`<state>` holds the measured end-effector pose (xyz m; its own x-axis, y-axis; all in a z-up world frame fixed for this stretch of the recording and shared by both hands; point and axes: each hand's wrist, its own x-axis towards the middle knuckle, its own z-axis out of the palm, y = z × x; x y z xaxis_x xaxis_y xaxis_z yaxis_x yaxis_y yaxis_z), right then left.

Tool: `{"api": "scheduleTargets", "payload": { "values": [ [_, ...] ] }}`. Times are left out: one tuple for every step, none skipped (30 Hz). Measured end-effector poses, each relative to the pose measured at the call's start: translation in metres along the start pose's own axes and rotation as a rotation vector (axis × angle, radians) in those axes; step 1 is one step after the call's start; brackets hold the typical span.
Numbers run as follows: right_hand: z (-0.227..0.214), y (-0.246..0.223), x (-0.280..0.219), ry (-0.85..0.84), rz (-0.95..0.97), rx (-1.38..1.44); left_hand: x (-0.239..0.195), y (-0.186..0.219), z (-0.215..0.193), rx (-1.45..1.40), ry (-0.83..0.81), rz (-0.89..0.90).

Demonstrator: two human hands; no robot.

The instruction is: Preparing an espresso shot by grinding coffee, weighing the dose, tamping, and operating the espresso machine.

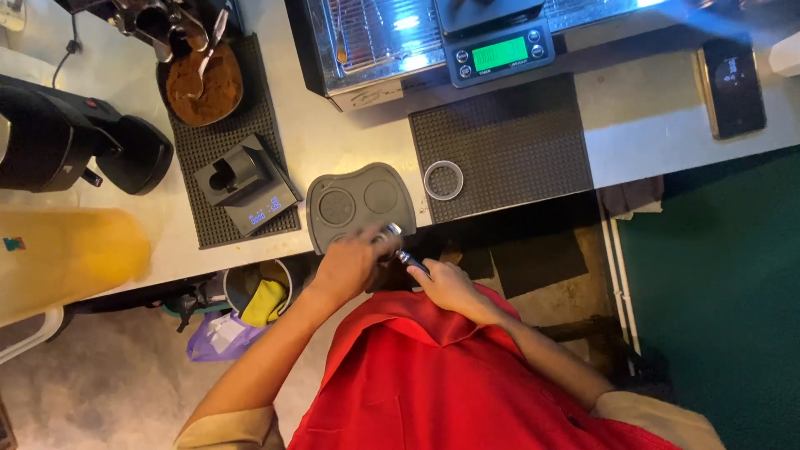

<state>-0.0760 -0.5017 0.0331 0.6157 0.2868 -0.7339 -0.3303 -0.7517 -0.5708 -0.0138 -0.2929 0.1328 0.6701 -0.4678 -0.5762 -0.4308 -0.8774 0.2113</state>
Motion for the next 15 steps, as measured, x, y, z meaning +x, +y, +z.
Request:
{"api": "scheduleTargets", "payload": {
  "values": [
    [-0.002, 0.001, 0.000, 0.002, 0.000, -0.004, -0.005, 0.002, -0.010, -0.002, 0.005, 0.000],
    [-0.004, 0.001, -0.001, -0.005, 0.000, 0.009, -0.010, 0.005, -0.021, -0.093, 0.099, 0.115],
    [-0.006, 0.000, 0.000, -0.012, -0.002, 0.021, -0.015, 0.006, -0.031, -0.182, 0.195, 0.228],
    [-0.006, -0.001, 0.001, -0.009, -0.005, 0.016, -0.008, -0.001, -0.018, -0.182, 0.202, 0.226],
    [-0.006, -0.001, 0.001, -0.013, -0.008, 0.013, -0.002, -0.007, -0.004, -0.158, 0.133, 0.136],
    [-0.005, -0.002, 0.000, -0.016, -0.011, 0.011, 0.004, -0.013, 0.010, -0.134, 0.063, 0.046],
    [-0.006, -0.002, 0.000, -0.017, -0.017, 0.003, 0.002, -0.014, 0.004, -0.137, 0.070, 0.039],
    [-0.007, -0.003, 0.000, -0.006, -0.017, 0.021, 0.000, -0.017, -0.001, -0.191, 0.142, 0.021],
    [-0.006, -0.003, -0.002, 0.000, -0.015, 0.038, -0.003, -0.018, -0.005, -0.248, 0.210, 0.002],
    [-0.012, -0.009, -0.007, -0.006, -0.019, 0.030, 0.009, -0.032, -0.001, -0.254, 0.214, -0.007],
    [-0.017, -0.014, -0.014, -0.015, -0.017, 0.040, 0.021, -0.046, 0.004, -0.242, 0.282, -0.022],
    [-0.022, -0.020, -0.021, -0.024, -0.014, 0.049, 0.032, -0.060, 0.009, -0.230, 0.350, -0.037],
    [-0.020, -0.020, -0.022, -0.025, -0.013, 0.043, 0.039, -0.067, 0.016, -0.235, 0.353, -0.040],
    [-0.019, -0.020, -0.024, -0.024, -0.006, 0.051, 0.046, -0.075, 0.023, -0.212, 0.384, -0.036],
    [-0.021, -0.021, -0.024, -0.015, 0.002, 0.060, 0.056, -0.083, 0.025, -0.186, 0.418, -0.027]
  ]
}}
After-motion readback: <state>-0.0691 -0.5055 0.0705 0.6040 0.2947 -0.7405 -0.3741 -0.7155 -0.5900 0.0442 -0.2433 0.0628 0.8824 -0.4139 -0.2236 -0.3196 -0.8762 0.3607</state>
